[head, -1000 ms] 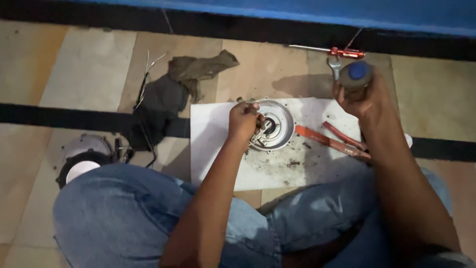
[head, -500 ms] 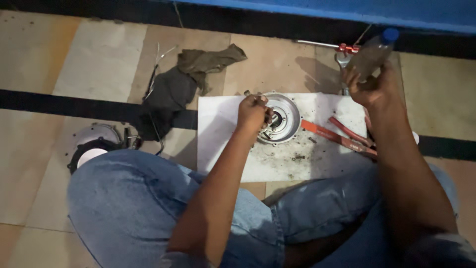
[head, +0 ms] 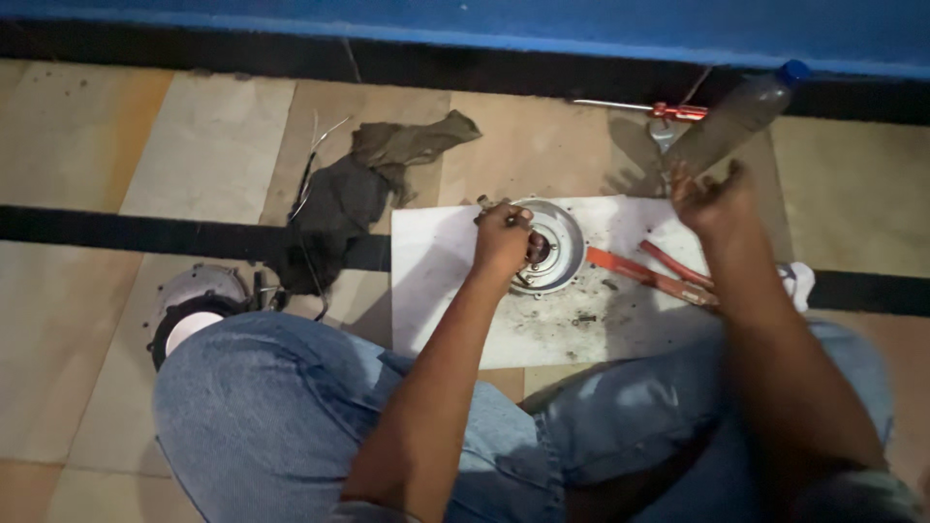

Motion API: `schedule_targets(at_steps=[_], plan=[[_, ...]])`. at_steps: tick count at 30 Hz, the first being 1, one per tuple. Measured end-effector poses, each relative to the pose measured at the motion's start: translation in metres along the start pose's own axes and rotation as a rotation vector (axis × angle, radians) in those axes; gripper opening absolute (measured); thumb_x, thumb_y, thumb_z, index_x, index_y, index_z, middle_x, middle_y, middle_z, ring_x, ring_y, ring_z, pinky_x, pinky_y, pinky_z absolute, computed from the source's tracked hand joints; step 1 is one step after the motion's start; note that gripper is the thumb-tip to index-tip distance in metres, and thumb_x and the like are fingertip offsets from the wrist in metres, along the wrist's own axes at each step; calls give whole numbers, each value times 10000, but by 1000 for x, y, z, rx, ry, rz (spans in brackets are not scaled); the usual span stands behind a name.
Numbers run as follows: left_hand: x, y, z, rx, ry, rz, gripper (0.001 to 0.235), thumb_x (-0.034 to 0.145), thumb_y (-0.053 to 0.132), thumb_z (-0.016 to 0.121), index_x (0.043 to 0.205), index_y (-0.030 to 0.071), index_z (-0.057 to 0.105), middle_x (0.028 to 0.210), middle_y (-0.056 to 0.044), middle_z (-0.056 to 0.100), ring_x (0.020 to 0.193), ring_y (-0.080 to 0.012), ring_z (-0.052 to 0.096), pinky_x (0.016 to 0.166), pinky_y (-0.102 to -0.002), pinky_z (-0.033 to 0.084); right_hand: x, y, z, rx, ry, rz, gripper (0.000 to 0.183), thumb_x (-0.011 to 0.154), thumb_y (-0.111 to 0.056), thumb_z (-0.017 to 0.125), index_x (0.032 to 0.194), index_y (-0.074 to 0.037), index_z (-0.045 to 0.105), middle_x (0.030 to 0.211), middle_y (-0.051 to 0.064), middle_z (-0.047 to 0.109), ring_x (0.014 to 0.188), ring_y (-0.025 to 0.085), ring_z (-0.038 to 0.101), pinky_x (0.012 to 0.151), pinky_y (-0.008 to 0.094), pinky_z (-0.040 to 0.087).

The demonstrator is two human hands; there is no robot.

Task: The person sits on the floor and cleans a circular mechanical part, likely a stator or clutch housing, using a plastic bottle to pour liquid and a rag to wipe. The person repeatedly pours liquid into the part's recesses and scrubs the interior with their fingers and the cloth.

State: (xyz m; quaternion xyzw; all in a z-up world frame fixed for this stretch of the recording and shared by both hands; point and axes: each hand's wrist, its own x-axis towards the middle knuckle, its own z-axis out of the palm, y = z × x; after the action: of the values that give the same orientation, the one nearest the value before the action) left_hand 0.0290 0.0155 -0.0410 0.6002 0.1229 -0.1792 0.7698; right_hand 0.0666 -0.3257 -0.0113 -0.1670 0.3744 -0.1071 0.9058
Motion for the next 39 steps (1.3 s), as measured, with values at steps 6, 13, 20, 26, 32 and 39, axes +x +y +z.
schedule_targets(at_steps=[6, 13, 20, 26, 32, 39], plan=[[5, -6, 4, 55, -29, 92, 126, 1013, 193, 585, 971, 74, 590, 639, -78, 640, 425, -146, 527, 358, -303, 348, -104, 94, 1, -1200, -518, -449, 356, 998, -289, 510, 1193, -27, 650, 1149, 142, 683, 866, 249, 738, 708, 345, 618], [10, -8, -2, -43, 10, 69, 71, 991, 127, 578, 959, 71, 609, 632, -72, 627, 446, -151, 525, 377, -308, 346, -347, 195, -2, -1064, -1154, 496, 483, 1037, -342, 604, 1280, 72, 662, 1109, 145, 761, 1035, 230, 741, 942, 368, 585], [3, 15, 1, -170, 87, 113, 98, 996, 116, 551, 955, 60, 620, 616, -80, 599, 449, -151, 529, 396, -301, 389, -311, 142, 27, -1367, -875, 56, 485, 961, -359, 613, 1261, 8, 716, 1117, 132, 798, 1030, 232, 741, 915, 355, 582], [5, 10, -6, -266, 79, 122, 31, 931, 75, 610, 937, 105, 609, 564, -70, 539, 398, -145, 474, 344, -303, 308, -313, 164, -15, -1302, -986, 539, 560, 1007, -481, 538, 1344, -39, 605, 1315, 129, 686, 1204, 192, 657, 1048, 355, 522], [6, 25, -27, -203, 118, 176, 131, 983, 139, 608, 954, 34, 681, 567, -82, 583, 379, -140, 466, 341, -293, 304, -173, 71, 20, -1502, -553, -444, 583, 922, -370, 646, 1374, -6, 593, 1317, 174, 691, 1119, 268, 706, 932, 393, 590], [37, -13, -13, -126, 136, 69, 144, 977, 114, 593, 949, 16, 694, 555, -98, 590, 363, -144, 444, 343, -301, 305, 23, -41, 28, -2098, -31, -1033, 599, 827, -284, 756, 1366, -61, 620, 1323, 232, 672, 1237, 381, 663, 1010, 399, 548]])
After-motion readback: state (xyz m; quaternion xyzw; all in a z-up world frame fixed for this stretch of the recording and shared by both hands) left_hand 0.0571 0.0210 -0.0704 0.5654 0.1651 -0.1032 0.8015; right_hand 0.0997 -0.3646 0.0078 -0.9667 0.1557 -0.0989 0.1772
